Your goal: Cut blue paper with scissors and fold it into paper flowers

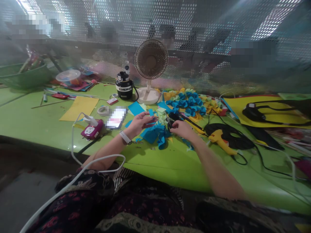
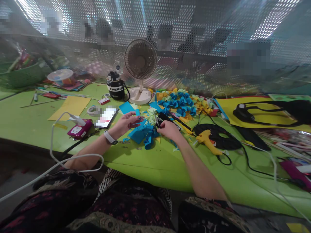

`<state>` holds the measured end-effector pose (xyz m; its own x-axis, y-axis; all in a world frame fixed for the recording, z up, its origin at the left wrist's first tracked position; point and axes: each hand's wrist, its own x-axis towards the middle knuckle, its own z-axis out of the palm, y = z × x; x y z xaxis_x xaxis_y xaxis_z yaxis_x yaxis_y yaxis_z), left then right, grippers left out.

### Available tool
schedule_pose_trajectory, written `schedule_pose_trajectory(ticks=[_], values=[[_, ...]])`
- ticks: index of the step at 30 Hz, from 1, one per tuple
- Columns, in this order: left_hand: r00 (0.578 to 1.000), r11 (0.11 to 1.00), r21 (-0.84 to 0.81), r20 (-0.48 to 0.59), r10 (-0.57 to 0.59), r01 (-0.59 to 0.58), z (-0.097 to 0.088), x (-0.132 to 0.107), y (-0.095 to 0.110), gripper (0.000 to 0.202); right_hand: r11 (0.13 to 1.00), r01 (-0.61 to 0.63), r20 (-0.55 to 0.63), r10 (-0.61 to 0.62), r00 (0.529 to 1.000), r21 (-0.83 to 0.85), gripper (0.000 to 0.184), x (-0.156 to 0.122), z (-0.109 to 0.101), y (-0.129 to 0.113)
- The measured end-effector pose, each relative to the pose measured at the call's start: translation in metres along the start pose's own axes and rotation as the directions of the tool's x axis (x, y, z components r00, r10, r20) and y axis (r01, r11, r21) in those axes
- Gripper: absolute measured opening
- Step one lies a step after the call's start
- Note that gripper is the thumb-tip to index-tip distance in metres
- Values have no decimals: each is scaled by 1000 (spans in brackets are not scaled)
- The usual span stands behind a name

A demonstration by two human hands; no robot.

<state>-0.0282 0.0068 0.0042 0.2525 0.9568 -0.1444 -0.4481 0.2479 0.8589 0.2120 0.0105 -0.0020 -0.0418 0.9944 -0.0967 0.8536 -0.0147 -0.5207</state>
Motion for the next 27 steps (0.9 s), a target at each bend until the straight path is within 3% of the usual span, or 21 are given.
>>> schedule_pose_trajectory(ticks=[6, 12, 18, 27], values=[[996, 997, 29, -42, 73, -71, -1, 3, -5, 35, 933, -14, 17, 9, 1000, 359, 16, -5, -4, -9], [982, 989, 105, -144, 118, -104, -4, 7, -5, 39, 782, 29, 54, -80, 995, 622, 24, -11, -5, -14], [988, 991, 26, -86, 131, -130, -4, 7, -5, 30, 721, 35, 117, -160, 980, 692, 47, -14, -4, -18], [982, 984, 28, -54, 180, -178, -3, 6, 0, 32, 727, -33, 210, -154, 966, 685, 55, -21, -11, -25]])
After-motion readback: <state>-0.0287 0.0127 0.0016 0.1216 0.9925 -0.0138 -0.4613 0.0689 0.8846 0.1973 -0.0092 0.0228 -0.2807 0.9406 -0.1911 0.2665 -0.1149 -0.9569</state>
